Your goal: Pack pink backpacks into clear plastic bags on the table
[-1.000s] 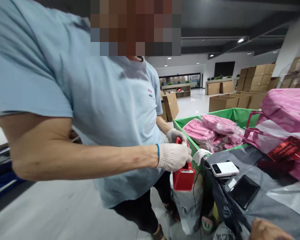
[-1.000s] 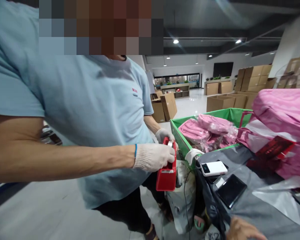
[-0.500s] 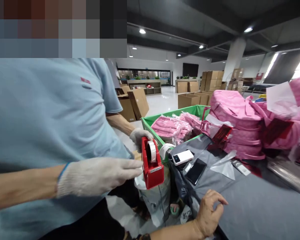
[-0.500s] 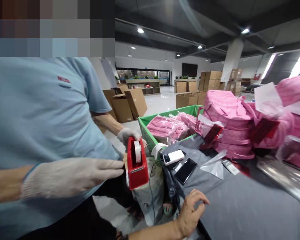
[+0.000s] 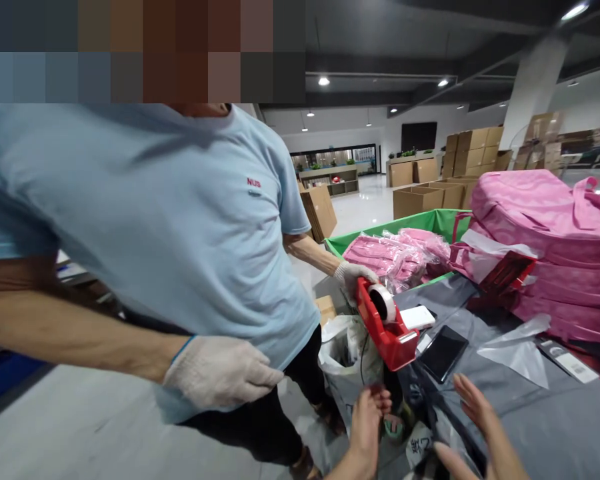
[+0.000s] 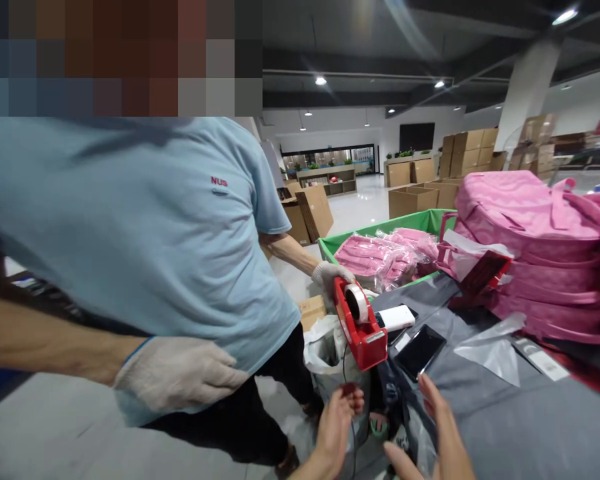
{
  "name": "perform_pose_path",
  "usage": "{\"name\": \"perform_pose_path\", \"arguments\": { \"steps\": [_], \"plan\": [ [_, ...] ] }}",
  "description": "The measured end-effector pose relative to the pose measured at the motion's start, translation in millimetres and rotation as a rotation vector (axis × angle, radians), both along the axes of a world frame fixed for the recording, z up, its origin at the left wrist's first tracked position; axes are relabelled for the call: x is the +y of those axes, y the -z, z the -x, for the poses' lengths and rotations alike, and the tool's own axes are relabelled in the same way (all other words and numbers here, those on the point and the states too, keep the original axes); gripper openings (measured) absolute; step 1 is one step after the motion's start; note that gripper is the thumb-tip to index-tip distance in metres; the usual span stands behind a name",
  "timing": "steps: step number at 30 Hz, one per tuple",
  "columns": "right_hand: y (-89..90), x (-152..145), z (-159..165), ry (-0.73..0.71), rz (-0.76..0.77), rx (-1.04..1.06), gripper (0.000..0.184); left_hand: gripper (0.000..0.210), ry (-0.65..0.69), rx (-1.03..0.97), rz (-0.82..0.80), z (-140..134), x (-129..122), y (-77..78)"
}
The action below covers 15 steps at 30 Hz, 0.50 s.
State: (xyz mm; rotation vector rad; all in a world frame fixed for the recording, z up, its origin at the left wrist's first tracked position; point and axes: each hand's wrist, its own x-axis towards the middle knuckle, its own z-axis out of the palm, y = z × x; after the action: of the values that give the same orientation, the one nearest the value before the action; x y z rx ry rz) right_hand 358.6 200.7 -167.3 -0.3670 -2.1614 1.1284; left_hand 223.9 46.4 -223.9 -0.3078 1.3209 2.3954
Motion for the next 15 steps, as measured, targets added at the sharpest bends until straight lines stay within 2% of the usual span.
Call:
{"name": "perform_pose_path", "arguments": {
  "steps": [2,3,5,6,8,11,15],
  "plan": [
    [-1.3,-8.5,38.5,-0.006,0.039,-0.050,0.106,0.035,-0.119,0.012,-0.038,21.8,-11.6,-15.0],
    [-3.8,-12.3,58.2,0.026,0.073,-0.062,0.116,0.033,-0.126,0.029,-0.057,31.6,-12.4,-24.2],
    [-11.7,-17.8,93.7,0.121,0.170,-0.035,0.128,0.038,-0.034,0.094,-0.110,47.6,-5.1,-42.8],
    [-16.2,-19.4,107.5,0.149,0.223,-0.006,0.128,0.045,0.041,0.131,-0.146,53.4,1.7,-51.3],
    [-24.3,-20.4,124.1,0.192,0.310,0.051,0.112,0.062,0.187,0.178,-0.225,59.6,17.6,-66.5],
    [-30.2,-19.1,120.0,0.281,0.355,0.104,0.085,0.071,0.322,0.151,-0.312,54.3,37.1,-84.6],
    [-32.6,-18.6,75.7,0.362,0.283,0.116,0.077,0.071,0.384,0.126,-0.354,23.9,43.2,-99.2]
  ]
}}
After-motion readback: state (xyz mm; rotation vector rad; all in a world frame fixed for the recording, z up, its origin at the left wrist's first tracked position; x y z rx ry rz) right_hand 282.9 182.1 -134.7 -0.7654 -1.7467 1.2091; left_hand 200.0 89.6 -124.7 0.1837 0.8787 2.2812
